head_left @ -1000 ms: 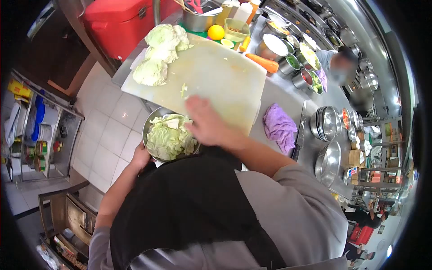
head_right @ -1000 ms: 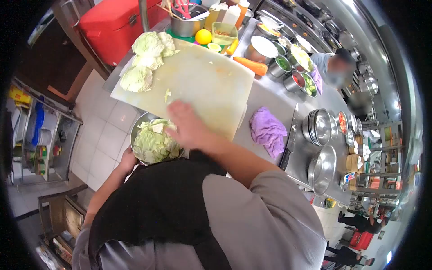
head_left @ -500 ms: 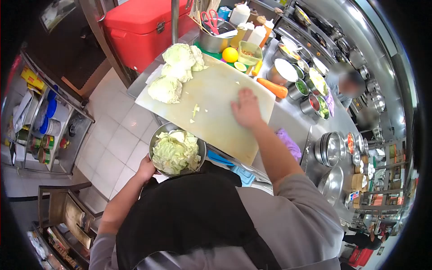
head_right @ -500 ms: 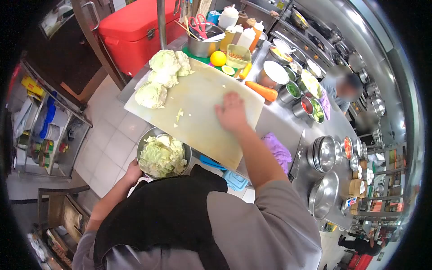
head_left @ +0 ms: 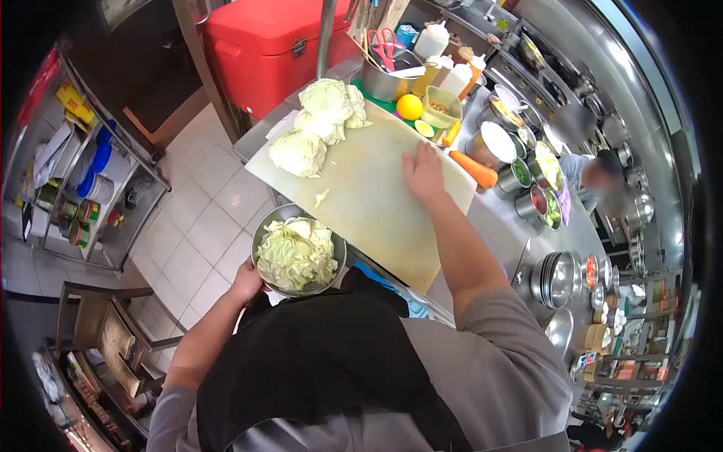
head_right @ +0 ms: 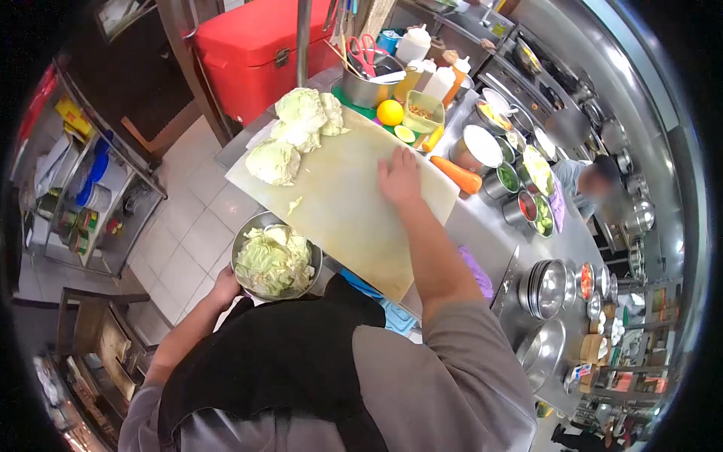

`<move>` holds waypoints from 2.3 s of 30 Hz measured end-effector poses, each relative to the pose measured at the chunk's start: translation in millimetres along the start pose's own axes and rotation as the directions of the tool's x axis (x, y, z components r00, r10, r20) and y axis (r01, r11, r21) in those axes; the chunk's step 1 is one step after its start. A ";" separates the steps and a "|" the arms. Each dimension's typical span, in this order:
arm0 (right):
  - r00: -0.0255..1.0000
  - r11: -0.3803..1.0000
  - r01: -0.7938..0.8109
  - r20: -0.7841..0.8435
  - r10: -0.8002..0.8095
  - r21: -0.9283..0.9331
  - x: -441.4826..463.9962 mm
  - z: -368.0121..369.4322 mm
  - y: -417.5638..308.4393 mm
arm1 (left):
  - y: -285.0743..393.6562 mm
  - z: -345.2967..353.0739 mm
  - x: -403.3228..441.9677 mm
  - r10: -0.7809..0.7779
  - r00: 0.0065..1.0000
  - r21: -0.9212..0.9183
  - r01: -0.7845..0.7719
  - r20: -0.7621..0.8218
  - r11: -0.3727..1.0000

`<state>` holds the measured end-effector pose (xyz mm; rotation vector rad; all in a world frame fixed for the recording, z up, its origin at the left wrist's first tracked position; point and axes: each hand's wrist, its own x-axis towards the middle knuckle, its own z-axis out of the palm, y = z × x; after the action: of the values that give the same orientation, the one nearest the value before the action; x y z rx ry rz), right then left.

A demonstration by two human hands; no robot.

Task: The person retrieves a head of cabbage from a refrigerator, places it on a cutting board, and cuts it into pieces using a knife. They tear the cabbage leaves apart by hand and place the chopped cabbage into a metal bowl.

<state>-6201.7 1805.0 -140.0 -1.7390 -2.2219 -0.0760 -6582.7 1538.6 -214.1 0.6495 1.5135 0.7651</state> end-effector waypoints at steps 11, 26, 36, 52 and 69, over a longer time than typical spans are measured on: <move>0.651 0.641 0.674 0.115 -0.750 0.366 -100.7 -37.4 -138.6 | 12.3 -0.6 -2.6 0.017 0.998 0.001 -0.017 -0.054 1.000; 0.643 0.608 0.660 0.087 -0.761 0.442 -119.2 -49.3 -151.4 | 1.9 -15.1 14.2 0.067 0.997 0.050 -0.065 -0.034 0.997; 0.994 0.783 0.076 -0.108 -0.011 0.618 -179.9 -87.2 -118.7 | -13.1 -46.2 18.1 0.016 0.995 -0.039 -0.012 0.094 0.999; 0.649 0.714 -0.660 -0.299 0.699 0.235 -385.8 -177.2 21.7 | -24.7 -37.0 25.1 -0.049 0.959 -0.066 0.070 0.278 0.995; 0.827 0.701 -0.314 -0.178 0.533 0.640 -436.0 -134.1 98.8 | -16.5 -6.3 -96.8 0.023 1.000 0.010 -0.023 -0.021 1.000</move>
<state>-5987.3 1390.5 -149.6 -1.6594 -1.3223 0.3522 -6580.3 1452.4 -166.8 0.6686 1.5322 0.7844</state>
